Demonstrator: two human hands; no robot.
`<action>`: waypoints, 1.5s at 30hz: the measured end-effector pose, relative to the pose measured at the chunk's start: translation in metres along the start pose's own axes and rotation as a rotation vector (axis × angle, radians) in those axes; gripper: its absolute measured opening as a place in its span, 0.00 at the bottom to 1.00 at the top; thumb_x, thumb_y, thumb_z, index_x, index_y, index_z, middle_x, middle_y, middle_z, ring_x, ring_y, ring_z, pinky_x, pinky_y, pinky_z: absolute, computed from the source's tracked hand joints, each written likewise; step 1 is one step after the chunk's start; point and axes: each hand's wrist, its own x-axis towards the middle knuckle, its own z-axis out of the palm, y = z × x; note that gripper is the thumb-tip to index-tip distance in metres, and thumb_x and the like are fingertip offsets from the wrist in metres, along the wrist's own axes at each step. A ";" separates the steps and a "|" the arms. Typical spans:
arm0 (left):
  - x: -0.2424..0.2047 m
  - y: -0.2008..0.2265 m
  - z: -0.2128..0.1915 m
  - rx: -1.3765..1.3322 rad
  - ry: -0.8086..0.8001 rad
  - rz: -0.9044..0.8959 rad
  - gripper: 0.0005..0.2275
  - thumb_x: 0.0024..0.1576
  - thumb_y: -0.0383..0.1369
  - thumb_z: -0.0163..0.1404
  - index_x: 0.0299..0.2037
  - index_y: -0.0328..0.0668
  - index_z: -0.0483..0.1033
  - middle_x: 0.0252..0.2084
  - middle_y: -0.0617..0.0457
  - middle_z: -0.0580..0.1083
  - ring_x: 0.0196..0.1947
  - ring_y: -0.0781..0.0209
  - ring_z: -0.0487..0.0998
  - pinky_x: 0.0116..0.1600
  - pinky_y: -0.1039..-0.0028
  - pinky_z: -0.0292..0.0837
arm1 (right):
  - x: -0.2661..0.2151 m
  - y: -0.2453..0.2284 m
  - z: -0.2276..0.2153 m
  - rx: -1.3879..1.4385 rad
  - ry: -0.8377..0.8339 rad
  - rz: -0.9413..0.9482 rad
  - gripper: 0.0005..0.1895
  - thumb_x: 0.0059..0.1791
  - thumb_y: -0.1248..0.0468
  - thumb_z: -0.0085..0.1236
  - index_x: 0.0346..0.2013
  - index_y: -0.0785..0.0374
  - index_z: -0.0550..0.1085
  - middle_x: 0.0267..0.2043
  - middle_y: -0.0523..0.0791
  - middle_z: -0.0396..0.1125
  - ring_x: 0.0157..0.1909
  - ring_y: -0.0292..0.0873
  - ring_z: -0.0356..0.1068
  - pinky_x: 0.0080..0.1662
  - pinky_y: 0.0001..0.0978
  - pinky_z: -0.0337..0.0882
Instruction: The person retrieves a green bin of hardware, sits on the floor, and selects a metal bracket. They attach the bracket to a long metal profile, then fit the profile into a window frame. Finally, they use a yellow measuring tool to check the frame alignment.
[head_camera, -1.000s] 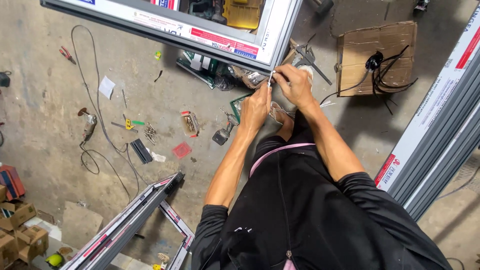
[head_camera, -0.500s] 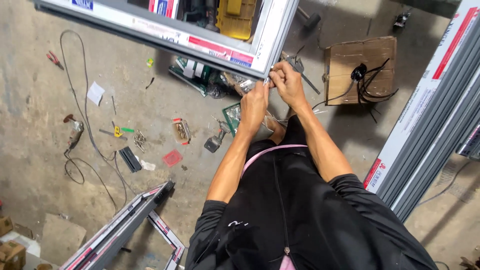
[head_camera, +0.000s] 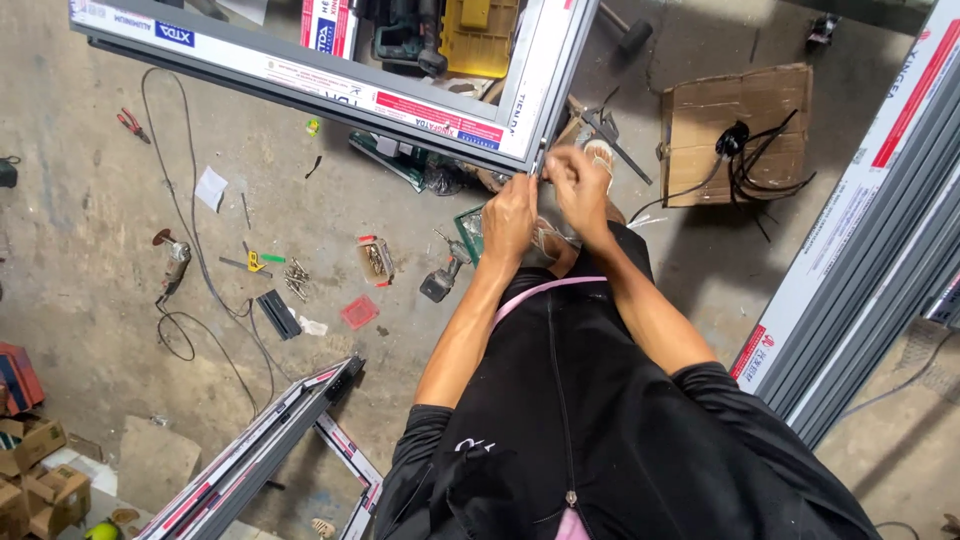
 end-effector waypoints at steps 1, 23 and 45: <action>0.000 -0.002 -0.001 -0.029 -0.010 0.005 0.12 0.66 0.38 0.45 0.30 0.46 0.69 0.22 0.48 0.72 0.21 0.44 0.80 0.23 0.61 0.74 | -0.010 -0.003 0.003 -0.043 0.031 -0.037 0.07 0.58 0.68 0.54 0.49 0.64 0.77 0.33 0.50 0.75 0.34 0.44 0.76 0.37 0.32 0.74; -0.020 -0.010 -0.043 -0.250 -0.085 0.036 0.10 0.66 0.31 0.45 0.53 0.42 0.76 0.35 0.47 0.79 0.35 0.45 0.82 0.35 0.62 0.80 | -0.074 0.002 0.041 -0.041 0.032 -0.145 0.28 0.50 0.78 0.45 0.68 0.72 0.66 0.60 0.55 0.69 0.50 0.51 0.73 0.44 0.37 0.76; -0.003 -0.007 -0.010 -0.216 -0.057 0.004 0.09 0.66 0.33 0.44 0.44 0.39 0.77 0.28 0.43 0.76 0.31 0.39 0.82 0.31 0.56 0.78 | -0.049 0.008 0.040 -0.112 0.071 -0.284 0.32 0.53 0.81 0.42 0.73 0.67 0.60 0.67 0.54 0.56 0.54 0.50 0.67 0.56 0.42 0.70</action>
